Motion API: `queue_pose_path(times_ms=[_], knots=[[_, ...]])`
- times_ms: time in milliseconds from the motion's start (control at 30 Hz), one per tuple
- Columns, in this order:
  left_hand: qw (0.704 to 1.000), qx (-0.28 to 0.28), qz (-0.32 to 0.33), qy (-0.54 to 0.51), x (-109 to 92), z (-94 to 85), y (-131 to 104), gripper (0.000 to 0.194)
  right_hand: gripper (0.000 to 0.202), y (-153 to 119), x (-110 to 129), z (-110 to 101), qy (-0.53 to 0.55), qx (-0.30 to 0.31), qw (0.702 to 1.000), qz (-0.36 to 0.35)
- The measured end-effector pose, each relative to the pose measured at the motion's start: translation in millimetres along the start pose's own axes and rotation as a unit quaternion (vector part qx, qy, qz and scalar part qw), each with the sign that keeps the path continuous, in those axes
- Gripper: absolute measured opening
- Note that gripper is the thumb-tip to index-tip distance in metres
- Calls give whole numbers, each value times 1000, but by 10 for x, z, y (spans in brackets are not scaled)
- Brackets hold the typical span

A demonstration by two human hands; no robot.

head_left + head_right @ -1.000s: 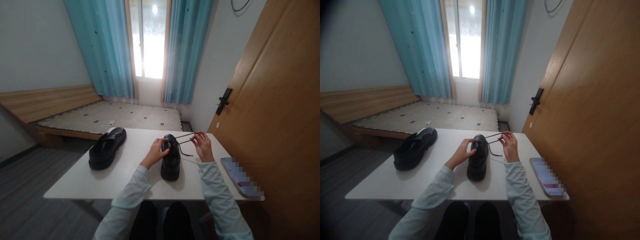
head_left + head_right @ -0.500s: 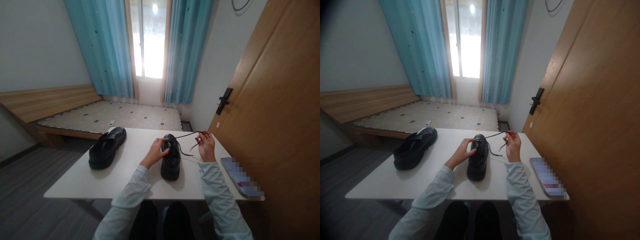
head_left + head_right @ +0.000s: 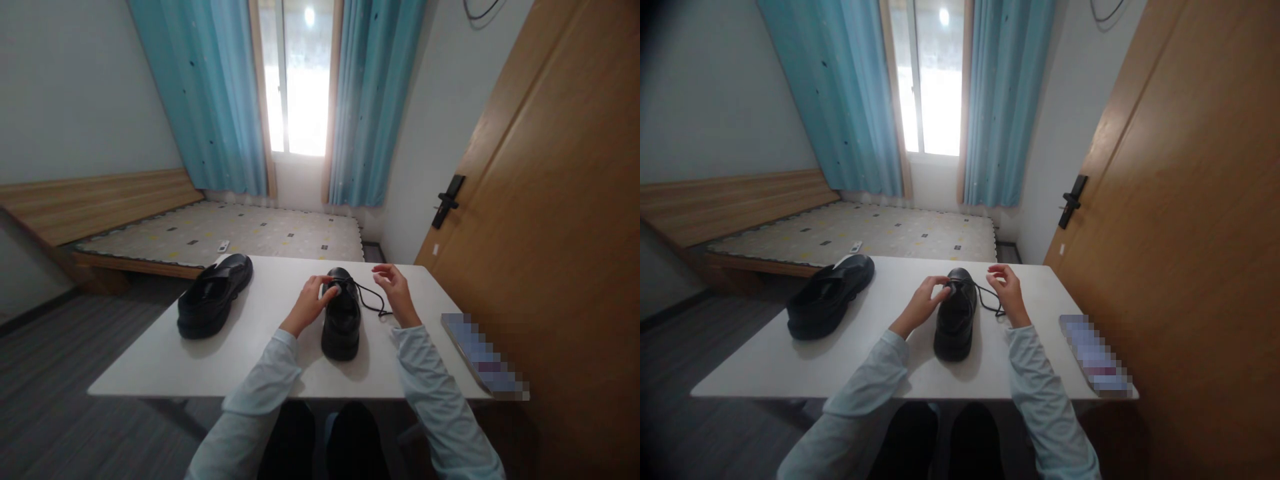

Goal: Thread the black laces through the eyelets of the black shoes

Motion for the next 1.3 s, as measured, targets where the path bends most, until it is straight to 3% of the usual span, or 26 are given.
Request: queue_pose_path(times_ms=[200,367,633,967,1300], knots=[[997,-66,-36,0,63,-47,32,19,51,-118,10,158,-99,171,980,-3],[995,-77,-57,-12,93,-31,42,16,66,-168,-11,233,-145,232,960,-56],[993,-74,-70,-52,119,18,81,18,74,-181,-104,271,-153,256,953,-57],[992,-55,-88,-70,203,120,159,7,76,-192,-160,294,-157,270,948,-58],[995,-77,-56,-35,124,128,141,6,82,-190,-254,296,-189,267,944,-41]])
Point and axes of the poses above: each hand's wrist, its own y-axis towards the middle knuckle, its own z-axis out of the palm, x = y × z, the point moved 2 cm from there along y, towards the middle knuckle, and after that the axes turned 4 degrees about -x, right-handed, at the moved point
